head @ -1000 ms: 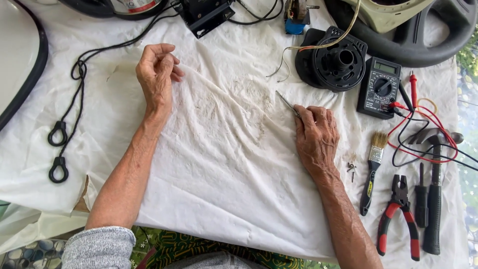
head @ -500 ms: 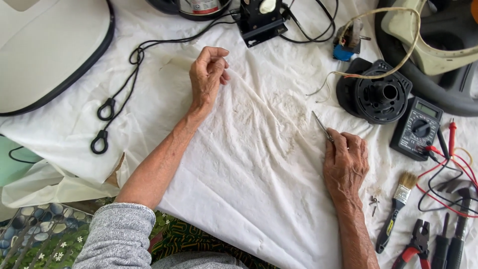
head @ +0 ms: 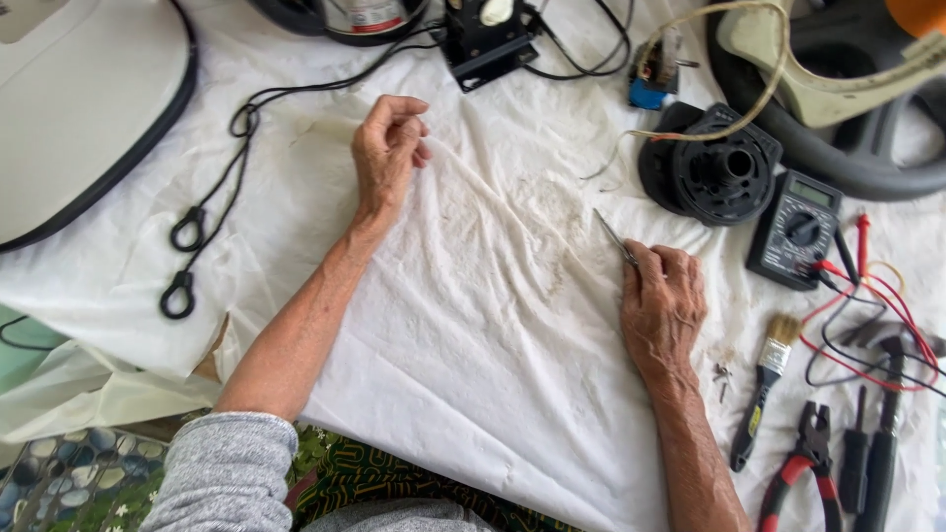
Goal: The person sits on a stool and handles various electronic components and tools on a white cloth. They pick up a black plastic part, retrieve a small motor from a plastic bag, and use a multimeter to test the motor's electrical connections with probes.
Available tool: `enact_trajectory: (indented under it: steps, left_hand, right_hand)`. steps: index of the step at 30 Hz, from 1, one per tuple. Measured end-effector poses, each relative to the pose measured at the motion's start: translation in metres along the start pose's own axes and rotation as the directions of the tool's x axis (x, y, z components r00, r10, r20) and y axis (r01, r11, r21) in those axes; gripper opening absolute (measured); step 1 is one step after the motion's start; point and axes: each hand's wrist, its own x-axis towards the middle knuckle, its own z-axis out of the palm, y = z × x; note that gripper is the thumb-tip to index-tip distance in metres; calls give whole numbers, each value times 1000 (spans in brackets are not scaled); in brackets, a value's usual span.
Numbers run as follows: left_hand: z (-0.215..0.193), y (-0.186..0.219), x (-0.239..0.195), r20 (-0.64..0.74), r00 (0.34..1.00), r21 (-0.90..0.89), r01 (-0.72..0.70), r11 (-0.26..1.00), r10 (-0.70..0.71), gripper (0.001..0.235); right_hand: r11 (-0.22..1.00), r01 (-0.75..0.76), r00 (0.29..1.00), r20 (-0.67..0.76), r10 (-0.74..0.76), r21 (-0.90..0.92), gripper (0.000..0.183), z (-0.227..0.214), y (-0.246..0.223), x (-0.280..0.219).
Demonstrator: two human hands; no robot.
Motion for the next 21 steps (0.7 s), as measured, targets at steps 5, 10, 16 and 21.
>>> enact_trajectory:
  steps: [5,10,16,21]
  left_hand:
    - [-5,-4,2,50,999,18,-16,1000,15,18]
    - [-3,9,-2,69,997,20,-46,999,45,16]
    - [-3,17,-5,66,996,25,-65,998,63,15]
    - [-1,19,-6,43,995,19,-87,996,86,14]
  right_hand:
    - [999,-30,1000,5,30,15,20,-2,-4,3]
    - [999,-28,1000,2,27,16,20,2,-1,0]
    - [999,-21,1000,0,21,38,19,2,-4,3]
    - [999,-16,1000,-16,17,34,18,-2,-7,6]
